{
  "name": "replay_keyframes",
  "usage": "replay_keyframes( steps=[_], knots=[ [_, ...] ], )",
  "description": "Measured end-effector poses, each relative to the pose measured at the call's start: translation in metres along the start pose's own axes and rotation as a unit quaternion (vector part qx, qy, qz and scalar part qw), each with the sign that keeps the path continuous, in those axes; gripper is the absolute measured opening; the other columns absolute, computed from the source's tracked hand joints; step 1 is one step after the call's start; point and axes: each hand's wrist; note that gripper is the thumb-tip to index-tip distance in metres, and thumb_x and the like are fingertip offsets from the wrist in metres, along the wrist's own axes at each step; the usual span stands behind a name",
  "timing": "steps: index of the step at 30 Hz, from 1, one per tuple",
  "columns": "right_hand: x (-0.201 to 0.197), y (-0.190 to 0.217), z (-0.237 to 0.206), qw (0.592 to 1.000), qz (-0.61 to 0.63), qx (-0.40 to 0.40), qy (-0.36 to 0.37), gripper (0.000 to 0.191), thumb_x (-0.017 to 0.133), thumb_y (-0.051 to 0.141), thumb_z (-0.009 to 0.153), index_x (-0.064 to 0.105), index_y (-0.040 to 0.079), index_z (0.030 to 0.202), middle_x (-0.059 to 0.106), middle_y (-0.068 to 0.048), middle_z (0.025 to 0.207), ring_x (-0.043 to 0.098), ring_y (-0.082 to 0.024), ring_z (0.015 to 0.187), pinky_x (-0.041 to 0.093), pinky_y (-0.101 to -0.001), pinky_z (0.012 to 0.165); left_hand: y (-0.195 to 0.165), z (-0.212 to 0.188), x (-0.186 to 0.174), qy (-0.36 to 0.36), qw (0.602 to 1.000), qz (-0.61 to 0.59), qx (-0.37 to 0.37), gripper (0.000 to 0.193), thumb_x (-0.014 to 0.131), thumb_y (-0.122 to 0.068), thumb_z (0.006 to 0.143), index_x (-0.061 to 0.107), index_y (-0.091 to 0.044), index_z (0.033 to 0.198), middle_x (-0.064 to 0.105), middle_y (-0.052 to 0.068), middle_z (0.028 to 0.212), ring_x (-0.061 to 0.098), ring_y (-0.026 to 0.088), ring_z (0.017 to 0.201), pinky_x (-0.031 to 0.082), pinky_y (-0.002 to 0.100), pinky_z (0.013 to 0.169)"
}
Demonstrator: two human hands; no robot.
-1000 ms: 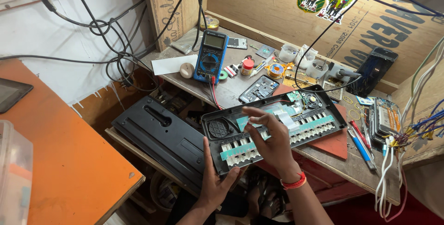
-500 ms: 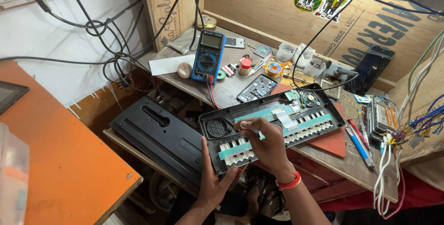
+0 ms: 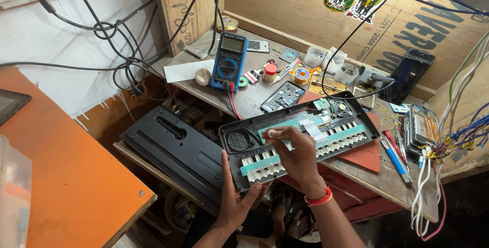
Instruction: The person holds an opened toy electronic keyboard on a workbench and touches its circuit board and key contacts with multimeter probes, testing points along the board. They then press the keyboard's keys with a finger, flip the unit over, and align the black bottom cover onto the keyboard body.
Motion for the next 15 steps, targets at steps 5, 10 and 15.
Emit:
replay_keyframes(
  steps=[5,10,15],
  knots=[
    [0.006,-0.0004,-0.001,0.991,-0.099,-0.016,-0.084,0.027,0.083,-0.001,0.085,0.058,0.003,0.095,0.075,-0.012,0.094,0.077,-0.018,0.086,0.061,-0.0281,0.073,-0.0007,-0.001,-0.0004,0.002,1.0,-0.015,-0.014,0.114,0.07,-0.028,0.092,-0.021,-0.016,0.16,0.03,0.024,0.159,0.048,0.031,0.141,0.045,0.045,0.114],
    [0.0018,0.0041,0.0013,0.995,-0.061,-0.081,0.007,0.021,0.069,-0.008,0.092,0.054,0.0,0.103,0.073,-0.02,0.121,0.075,-0.026,0.109,0.062,-0.0302,0.084,-0.0004,-0.0003,-0.0013,0.001,1.0,0.006,-0.022,0.115,0.07,-0.03,0.091,-0.022,-0.017,0.159,0.027,0.023,0.159,0.047,0.03,0.142,0.047,0.044,0.114],
    [0.0069,0.001,0.0004,0.999,-0.001,0.007,-0.032,0.016,0.074,-0.006,0.091,0.061,0.002,0.096,0.079,-0.013,0.102,0.08,-0.02,0.091,0.066,-0.0283,0.077,0.0008,0.0006,-0.0017,-0.001,1.0,0.005,-0.015,0.114,0.07,-0.031,0.092,-0.02,-0.015,0.16,0.032,0.025,0.158,0.049,0.031,0.141,0.046,0.044,0.114]
  ],
)
Point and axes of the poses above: each hand's wrist, its own z-axis towards the middle knuckle, its own x-axis out of the palm, y = z × x
